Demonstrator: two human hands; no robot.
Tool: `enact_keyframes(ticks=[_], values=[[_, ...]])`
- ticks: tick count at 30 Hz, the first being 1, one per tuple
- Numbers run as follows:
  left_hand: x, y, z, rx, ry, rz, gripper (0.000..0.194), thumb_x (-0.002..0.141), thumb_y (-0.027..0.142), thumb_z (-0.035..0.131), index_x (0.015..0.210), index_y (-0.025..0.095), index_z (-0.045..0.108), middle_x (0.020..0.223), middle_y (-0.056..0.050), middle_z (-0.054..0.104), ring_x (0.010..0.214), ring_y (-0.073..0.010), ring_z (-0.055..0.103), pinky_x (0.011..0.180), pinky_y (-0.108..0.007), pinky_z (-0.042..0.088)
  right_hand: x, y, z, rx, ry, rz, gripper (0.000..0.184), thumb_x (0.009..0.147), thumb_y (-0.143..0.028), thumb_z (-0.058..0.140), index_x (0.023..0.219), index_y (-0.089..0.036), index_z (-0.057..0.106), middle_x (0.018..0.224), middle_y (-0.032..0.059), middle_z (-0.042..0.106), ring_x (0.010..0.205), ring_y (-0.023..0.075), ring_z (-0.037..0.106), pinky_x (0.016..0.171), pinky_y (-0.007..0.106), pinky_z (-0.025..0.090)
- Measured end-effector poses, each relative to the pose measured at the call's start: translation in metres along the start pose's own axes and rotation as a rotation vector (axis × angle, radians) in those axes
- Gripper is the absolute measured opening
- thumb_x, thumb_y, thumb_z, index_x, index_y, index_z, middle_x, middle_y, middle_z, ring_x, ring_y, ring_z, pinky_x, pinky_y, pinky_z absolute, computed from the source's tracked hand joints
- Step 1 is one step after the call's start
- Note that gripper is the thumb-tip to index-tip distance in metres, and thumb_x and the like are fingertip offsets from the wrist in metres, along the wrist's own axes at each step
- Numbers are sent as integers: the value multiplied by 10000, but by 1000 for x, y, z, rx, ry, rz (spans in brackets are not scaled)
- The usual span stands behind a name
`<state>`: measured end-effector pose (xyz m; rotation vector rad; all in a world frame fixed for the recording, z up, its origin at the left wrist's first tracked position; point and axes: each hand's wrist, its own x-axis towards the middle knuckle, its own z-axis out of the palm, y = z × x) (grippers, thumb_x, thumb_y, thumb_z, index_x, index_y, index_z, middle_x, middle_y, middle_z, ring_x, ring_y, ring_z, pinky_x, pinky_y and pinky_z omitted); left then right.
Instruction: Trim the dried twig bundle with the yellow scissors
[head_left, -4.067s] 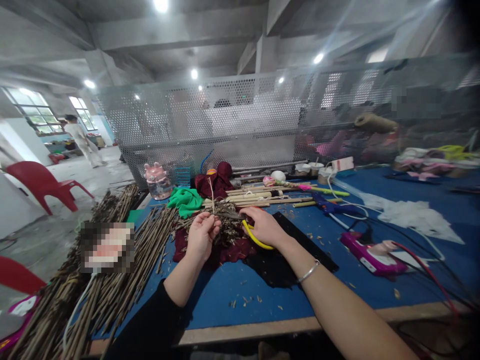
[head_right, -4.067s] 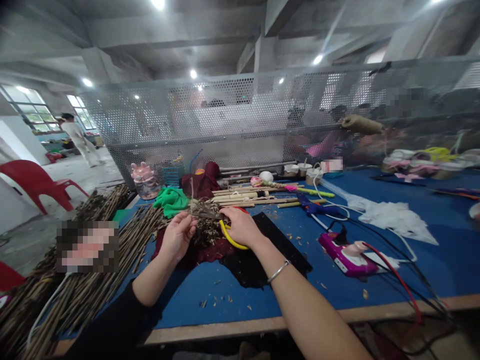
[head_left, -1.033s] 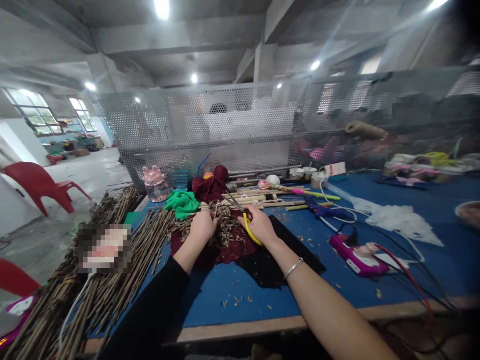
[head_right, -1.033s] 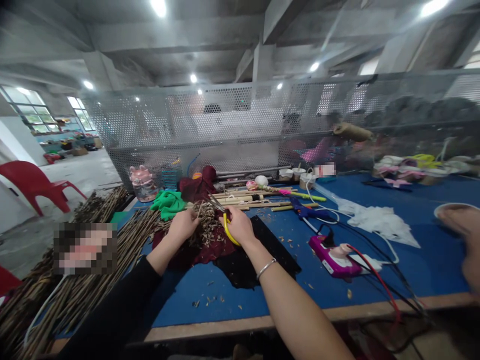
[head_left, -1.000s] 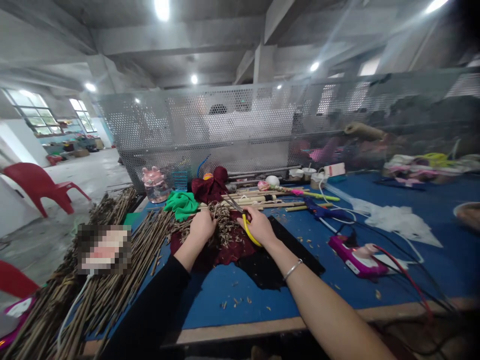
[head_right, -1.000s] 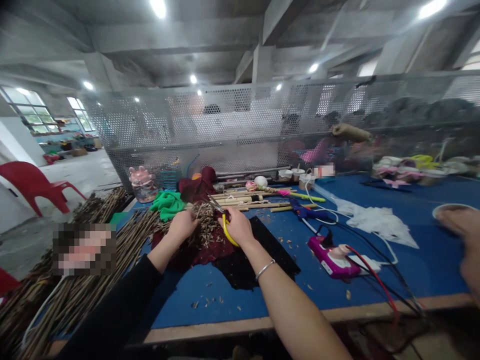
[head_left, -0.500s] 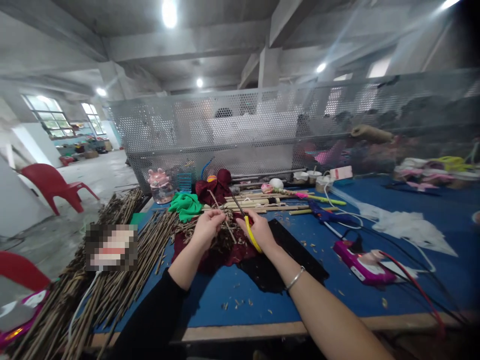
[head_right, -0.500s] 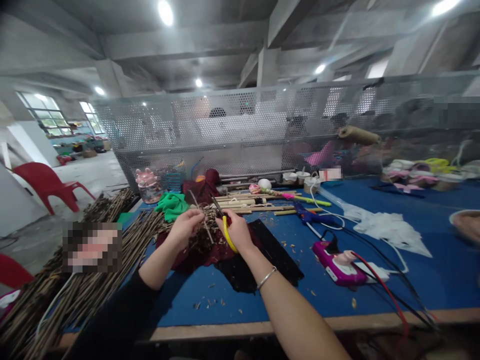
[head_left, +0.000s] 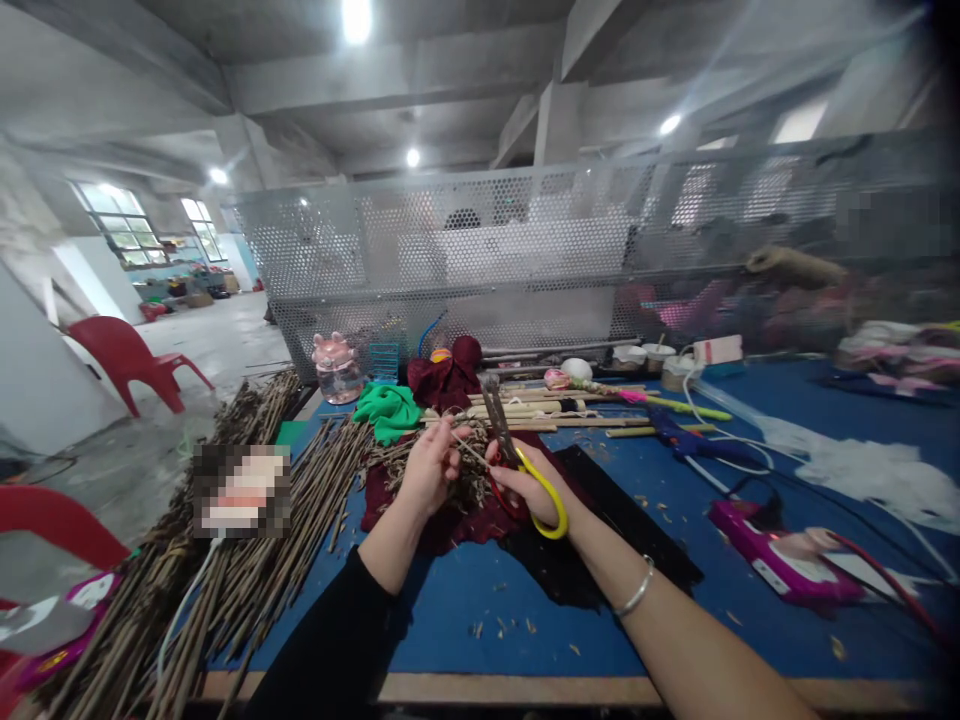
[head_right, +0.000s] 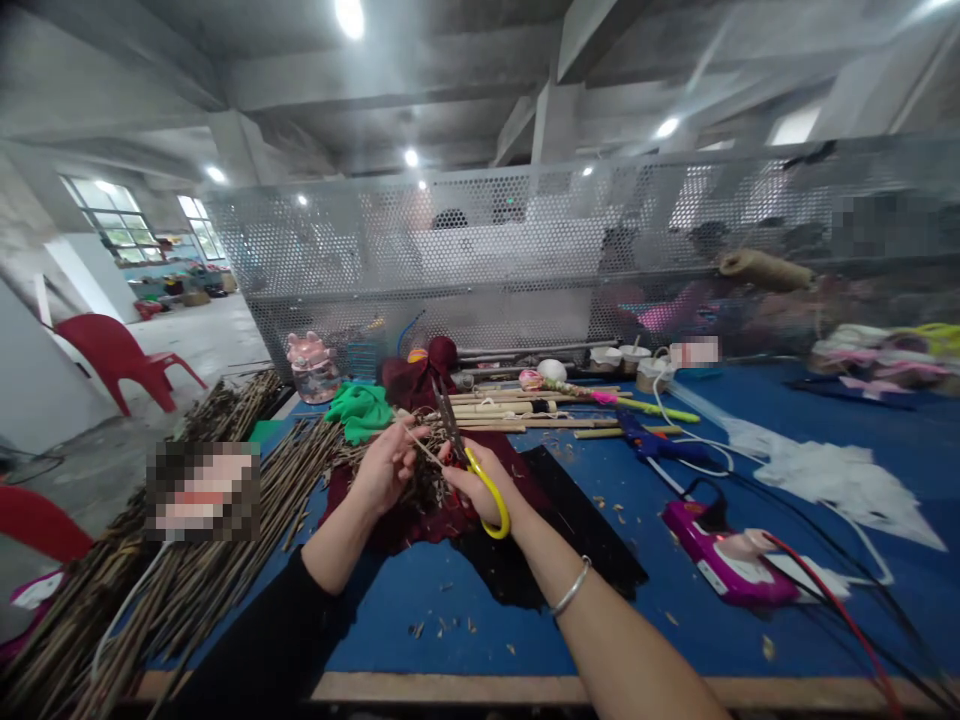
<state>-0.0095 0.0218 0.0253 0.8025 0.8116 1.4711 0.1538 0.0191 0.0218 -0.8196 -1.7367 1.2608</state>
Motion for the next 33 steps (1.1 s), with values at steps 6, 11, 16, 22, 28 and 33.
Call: enact_keyframes(ticks=[6,11,16,22,28,33], values=[[11,7,-11,-169,148,12,249,665,259,697,842,133,575,745,1,615,495,1,503,429,-76,400,-3,0,1,159,-71,56,219,746,-328,556,892,-199,458,531,-77,467,363,55,366,356,172,303],[9,-2,-11,-84,192,34,297,649,364,692,711,121,533,628,18,572,433,0,460,371,-86,341,-4,-5,3,150,-99,58,228,737,-333,566,883,-198,453,531,-77,464,372,56,370,364,177,317],[7,-8,-14,283,224,250,341,676,456,622,671,140,494,550,35,527,411,-37,459,365,-133,335,-6,-13,7,74,-120,47,188,735,-308,556,851,-193,465,534,-66,476,388,63,391,380,183,336],[5,-3,-18,535,204,286,312,758,453,507,698,147,530,522,23,534,426,-72,484,409,-166,370,-8,-15,16,46,-90,11,150,723,-288,548,821,-200,477,537,-67,476,403,62,385,393,184,312],[-15,-4,-3,860,86,499,205,764,326,526,646,171,591,613,6,602,585,-100,542,604,-200,425,-3,-8,24,64,93,22,162,714,-265,533,843,-205,455,506,-77,453,382,64,375,378,186,315],[-8,-8,-6,580,222,353,247,776,374,511,780,150,614,744,-46,651,649,-128,594,565,-214,453,1,1,12,117,132,54,203,734,-313,523,885,-218,426,519,-82,443,345,63,361,336,186,300]])
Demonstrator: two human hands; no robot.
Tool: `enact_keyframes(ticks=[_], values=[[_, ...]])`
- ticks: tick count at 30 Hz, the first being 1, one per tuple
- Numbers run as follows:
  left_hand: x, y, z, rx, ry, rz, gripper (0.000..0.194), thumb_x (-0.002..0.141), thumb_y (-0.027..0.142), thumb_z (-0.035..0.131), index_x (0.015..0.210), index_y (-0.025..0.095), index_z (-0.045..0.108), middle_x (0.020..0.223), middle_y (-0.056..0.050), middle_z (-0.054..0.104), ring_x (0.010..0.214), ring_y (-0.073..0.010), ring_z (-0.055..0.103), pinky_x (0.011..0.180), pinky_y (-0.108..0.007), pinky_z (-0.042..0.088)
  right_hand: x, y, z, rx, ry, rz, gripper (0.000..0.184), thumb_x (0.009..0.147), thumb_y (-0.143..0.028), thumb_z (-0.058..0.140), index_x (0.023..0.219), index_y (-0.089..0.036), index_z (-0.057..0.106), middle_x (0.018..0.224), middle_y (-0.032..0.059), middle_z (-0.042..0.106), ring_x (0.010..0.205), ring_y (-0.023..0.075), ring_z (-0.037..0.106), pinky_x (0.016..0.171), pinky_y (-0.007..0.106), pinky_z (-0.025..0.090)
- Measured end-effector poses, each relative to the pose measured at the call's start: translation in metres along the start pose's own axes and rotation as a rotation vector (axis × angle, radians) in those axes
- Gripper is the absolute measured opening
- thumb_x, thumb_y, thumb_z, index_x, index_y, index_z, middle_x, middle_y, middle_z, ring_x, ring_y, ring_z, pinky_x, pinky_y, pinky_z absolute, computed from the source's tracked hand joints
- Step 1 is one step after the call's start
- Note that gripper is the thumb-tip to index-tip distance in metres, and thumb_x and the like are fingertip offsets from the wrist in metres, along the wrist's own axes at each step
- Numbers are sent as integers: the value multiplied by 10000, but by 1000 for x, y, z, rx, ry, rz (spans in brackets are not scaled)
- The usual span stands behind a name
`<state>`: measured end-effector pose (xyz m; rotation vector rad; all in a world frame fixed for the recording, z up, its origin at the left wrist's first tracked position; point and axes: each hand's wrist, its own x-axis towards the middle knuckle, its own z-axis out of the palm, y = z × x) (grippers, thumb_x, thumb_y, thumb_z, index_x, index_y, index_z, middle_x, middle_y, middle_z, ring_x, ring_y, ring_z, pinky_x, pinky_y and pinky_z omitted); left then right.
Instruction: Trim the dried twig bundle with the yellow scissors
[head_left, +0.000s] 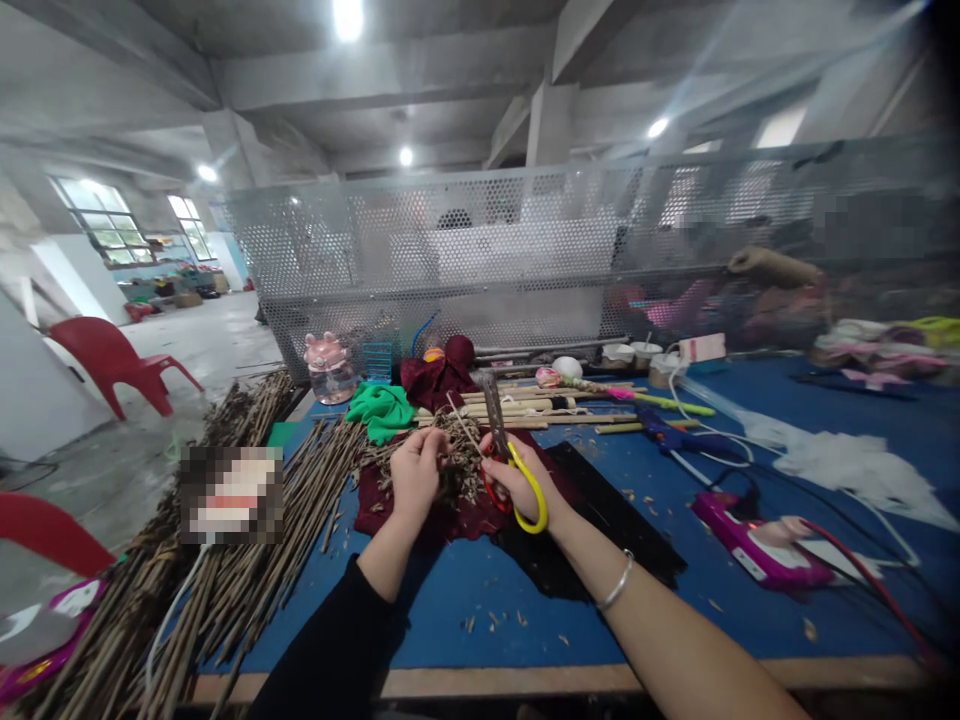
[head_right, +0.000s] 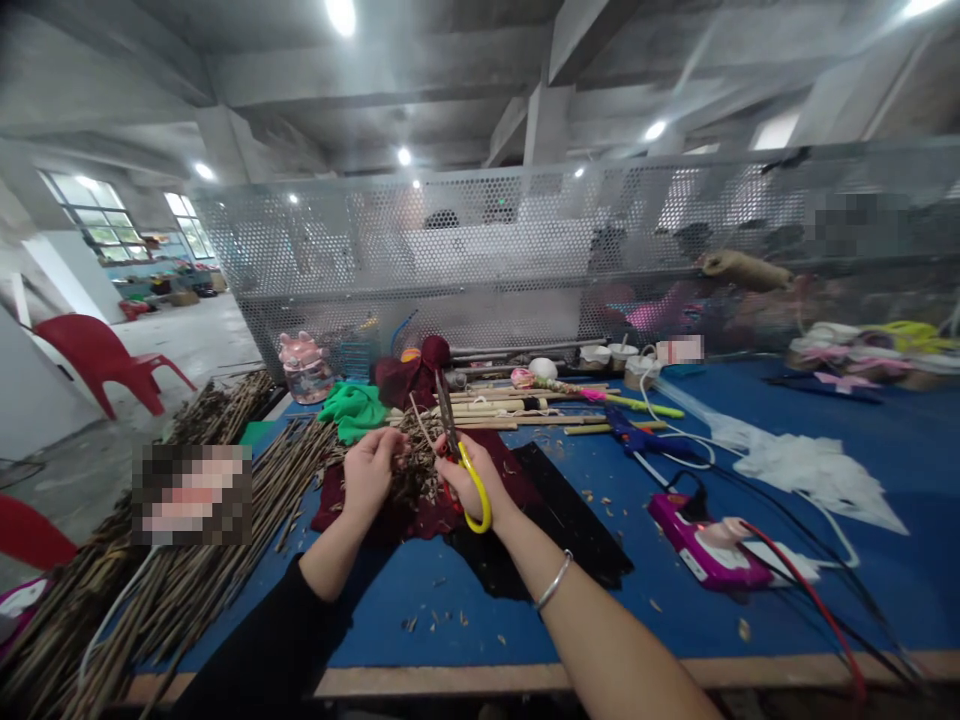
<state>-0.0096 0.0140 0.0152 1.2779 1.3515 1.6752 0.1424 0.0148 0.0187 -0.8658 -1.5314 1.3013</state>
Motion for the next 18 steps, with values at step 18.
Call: enact_keyframes(ticks=[18], values=[[2,-3,1,-370,-121,-447,203,747,244,616,906,119,603,697,-48,646,572,-73,605,473,-134,450,10,7,-28,-1034,232,-54,340,724,-430,595,989,-222,541,827,58,640,746,201,598,629,256,383]])
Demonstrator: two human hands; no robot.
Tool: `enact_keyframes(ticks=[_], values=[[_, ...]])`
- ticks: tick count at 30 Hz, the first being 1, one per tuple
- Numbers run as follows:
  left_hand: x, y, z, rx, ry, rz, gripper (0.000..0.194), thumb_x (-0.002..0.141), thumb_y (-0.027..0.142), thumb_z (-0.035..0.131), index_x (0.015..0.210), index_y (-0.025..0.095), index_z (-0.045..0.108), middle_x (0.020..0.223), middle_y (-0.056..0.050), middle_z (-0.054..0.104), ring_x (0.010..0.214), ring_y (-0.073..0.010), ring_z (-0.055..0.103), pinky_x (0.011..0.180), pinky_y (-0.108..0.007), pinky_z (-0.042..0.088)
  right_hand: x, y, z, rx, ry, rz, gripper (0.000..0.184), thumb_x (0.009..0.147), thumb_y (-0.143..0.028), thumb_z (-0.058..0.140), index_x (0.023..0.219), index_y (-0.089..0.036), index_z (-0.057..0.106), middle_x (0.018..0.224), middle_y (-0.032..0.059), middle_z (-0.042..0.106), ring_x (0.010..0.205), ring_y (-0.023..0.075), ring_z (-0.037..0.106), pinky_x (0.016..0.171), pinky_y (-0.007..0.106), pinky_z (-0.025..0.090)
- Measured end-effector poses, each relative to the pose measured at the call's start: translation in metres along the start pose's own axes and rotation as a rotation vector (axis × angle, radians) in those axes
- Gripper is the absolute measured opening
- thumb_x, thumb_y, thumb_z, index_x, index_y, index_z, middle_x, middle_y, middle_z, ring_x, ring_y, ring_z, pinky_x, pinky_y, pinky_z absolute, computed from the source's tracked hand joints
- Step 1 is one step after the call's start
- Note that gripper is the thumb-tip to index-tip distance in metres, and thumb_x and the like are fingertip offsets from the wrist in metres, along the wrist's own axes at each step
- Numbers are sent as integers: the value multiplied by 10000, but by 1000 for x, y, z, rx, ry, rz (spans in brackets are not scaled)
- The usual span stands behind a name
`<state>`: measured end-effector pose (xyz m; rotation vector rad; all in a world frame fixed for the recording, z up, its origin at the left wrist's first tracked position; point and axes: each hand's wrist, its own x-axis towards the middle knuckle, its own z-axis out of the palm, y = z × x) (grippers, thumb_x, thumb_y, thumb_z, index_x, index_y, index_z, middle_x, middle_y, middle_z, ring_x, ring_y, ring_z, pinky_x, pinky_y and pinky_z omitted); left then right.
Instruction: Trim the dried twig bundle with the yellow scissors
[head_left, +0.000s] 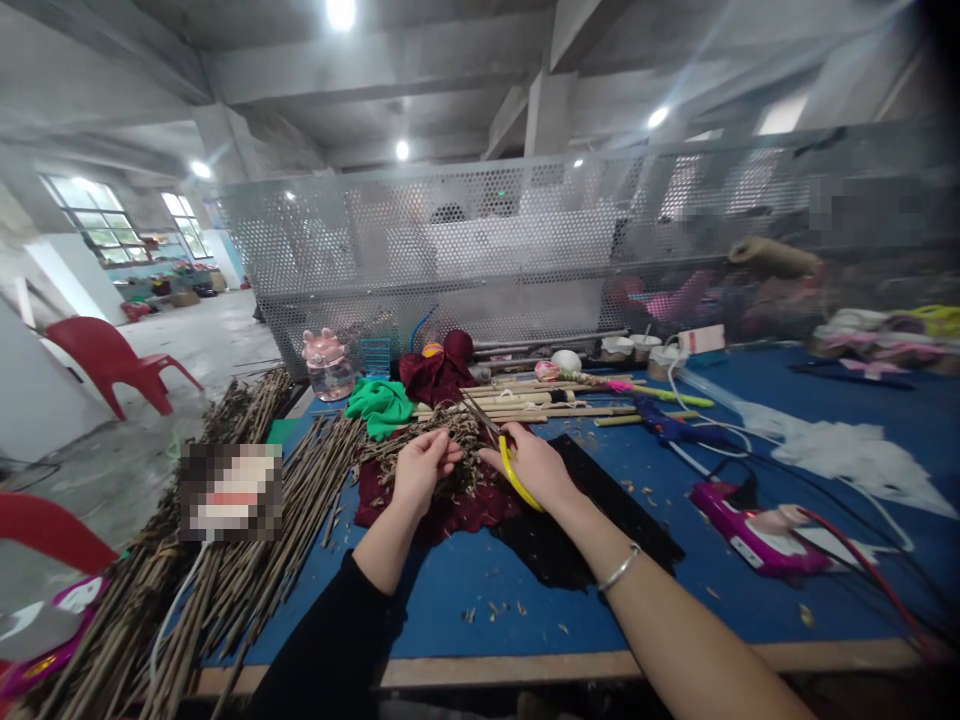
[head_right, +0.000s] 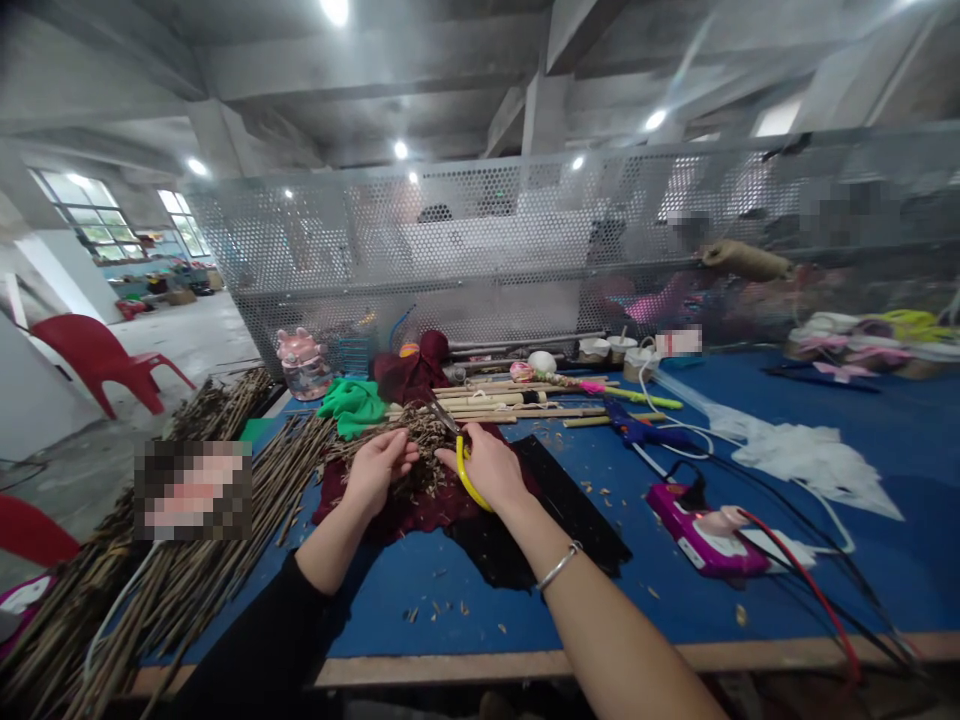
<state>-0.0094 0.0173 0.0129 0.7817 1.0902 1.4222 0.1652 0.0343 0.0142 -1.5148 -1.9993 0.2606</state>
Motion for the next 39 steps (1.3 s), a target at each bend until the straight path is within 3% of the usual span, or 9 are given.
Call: enact_keyframes(ticks=[5,9,13,20,28,35,39], values=[[-4,-6,6,-92,-31,-54,140,749,140,601,888,119,603,682,-37,638,577,-60,598,536,-143,482,-4,-6,0,-41,-59,-139,528,660,-512,646,1048,-188,493,952,89,590,883,212,561,723,281,388],[-8,-8,8,-73,-57,-71,55,706,142,643,721,96,616,679,-52,642,567,-57,588,539,-138,480,-8,-11,4,-79,-116,-206,588,623,-543,661,1060,-188,493,956,83,575,916,219,543,757,300,392],[-10,-9,6,-24,-63,-83,69,664,151,659,690,92,635,636,-49,644,540,-61,577,525,-141,469,-11,-16,6,-84,-129,-243,588,630,-551,651,1072,-194,500,963,77,576,905,213,545,759,305,397],[-10,-11,6,21,-93,-16,179,596,267,688,646,107,623,611,-31,640,500,-75,552,504,-179,451,-12,-21,3,-66,-136,-218,414,731,-542,561,1007,-233,548,900,38,621,809,177,586,669,262,393],[-13,-14,7,77,-23,-25,268,617,363,674,671,107,614,618,-33,628,470,-71,523,466,-183,427,-11,-22,1,-66,-110,-176,380,743,-519,554,1008,-247,549,929,31,640,802,181,597,623,248,373],[-8,-17,7,58,-3,48,116,630,208,629,695,112,639,609,-26,628,521,-78,541,529,-184,439,-12,-17,7,-17,-183,-251,566,638,-519,653,1090,-213,503,1000,65,594,904,206,563,734,287,401],[-8,-18,6,96,-32,83,83,633,172,589,670,117,639,605,-24,629,512,-79,529,520,-181,420,-12,-16,8,-45,-186,-262,580,611,-501,683,1082,-207,513,979,77,586,940,220,543,768,304,393]])
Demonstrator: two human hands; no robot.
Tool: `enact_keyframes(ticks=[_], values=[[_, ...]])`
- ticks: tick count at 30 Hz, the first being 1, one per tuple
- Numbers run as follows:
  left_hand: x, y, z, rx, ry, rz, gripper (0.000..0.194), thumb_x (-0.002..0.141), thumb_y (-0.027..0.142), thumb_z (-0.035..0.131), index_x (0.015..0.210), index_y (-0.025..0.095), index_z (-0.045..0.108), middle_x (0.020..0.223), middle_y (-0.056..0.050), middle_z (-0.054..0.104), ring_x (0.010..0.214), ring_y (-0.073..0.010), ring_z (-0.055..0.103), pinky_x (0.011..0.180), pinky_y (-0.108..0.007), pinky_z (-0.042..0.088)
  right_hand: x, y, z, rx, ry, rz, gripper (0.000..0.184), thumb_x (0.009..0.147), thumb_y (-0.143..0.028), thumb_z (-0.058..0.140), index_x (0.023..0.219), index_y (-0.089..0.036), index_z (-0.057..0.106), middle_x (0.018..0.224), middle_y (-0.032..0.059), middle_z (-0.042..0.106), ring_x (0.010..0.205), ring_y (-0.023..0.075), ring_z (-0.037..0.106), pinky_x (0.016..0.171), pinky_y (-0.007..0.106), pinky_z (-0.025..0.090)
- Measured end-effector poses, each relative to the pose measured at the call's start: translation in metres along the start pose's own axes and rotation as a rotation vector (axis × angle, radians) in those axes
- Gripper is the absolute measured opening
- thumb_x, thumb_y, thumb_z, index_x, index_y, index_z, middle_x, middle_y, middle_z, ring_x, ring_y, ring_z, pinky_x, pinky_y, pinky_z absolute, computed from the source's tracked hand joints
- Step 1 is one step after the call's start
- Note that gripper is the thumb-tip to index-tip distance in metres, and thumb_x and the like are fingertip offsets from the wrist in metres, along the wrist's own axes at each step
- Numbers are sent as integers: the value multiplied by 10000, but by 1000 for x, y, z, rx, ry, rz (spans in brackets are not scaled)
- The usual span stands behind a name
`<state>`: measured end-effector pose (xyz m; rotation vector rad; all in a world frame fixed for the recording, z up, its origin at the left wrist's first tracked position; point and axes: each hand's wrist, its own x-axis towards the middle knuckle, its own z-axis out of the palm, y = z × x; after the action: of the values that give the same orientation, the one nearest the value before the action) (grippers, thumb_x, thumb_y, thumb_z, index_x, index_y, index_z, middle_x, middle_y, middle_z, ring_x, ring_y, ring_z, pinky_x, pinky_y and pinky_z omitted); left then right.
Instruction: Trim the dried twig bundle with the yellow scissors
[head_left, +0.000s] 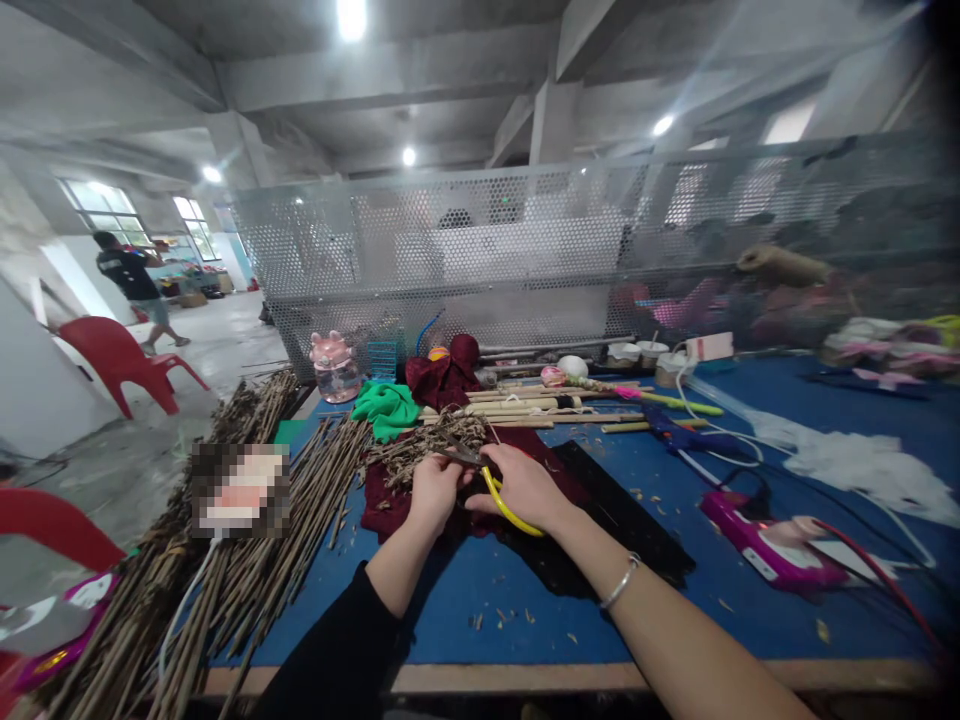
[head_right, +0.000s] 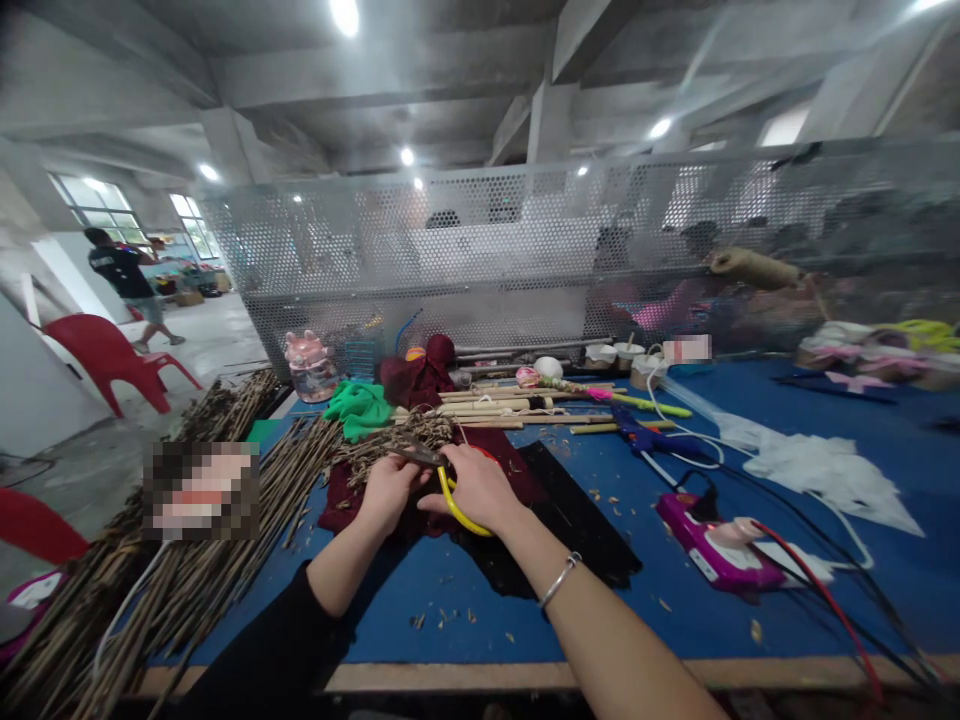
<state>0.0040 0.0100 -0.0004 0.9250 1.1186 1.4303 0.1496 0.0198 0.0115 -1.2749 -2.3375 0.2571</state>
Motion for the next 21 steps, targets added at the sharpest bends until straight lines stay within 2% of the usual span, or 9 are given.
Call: enact_keyframes(ticks=[5,8,16,21], values=[[0,-3,-2,89,-14,35,116,648,208,573,655,115,643,594,-27,626,508,-88,528,501,-184,400,0,-3,-4,-60,8,47,411,696,-524,603,989,-240,553,905,38,626,825,192,586,669,268,388],[0,-3,-3,87,-25,47,131,655,231,573,650,117,637,578,-16,616,494,-78,517,487,-173,385,0,-6,-7,-73,10,76,378,709,-536,584,954,-249,564,885,26,641,796,186,596,638,257,376],[1,-1,-2,-71,38,6,186,614,249,643,725,122,565,583,-8,615,526,-78,554,539,-181,431,1,-6,-6,-72,-3,100,400,700,-552,581,965,-253,566,873,26,651,799,195,604,648,263,386],[0,2,0,-110,49,-18,235,590,252,683,736,122,552,620,-18,633,536,-74,568,532,-172,429,1,-3,-3,-18,6,50,560,641,-543,638,1078,-215,516,996,65,610,908,212,575,730,289,404]])
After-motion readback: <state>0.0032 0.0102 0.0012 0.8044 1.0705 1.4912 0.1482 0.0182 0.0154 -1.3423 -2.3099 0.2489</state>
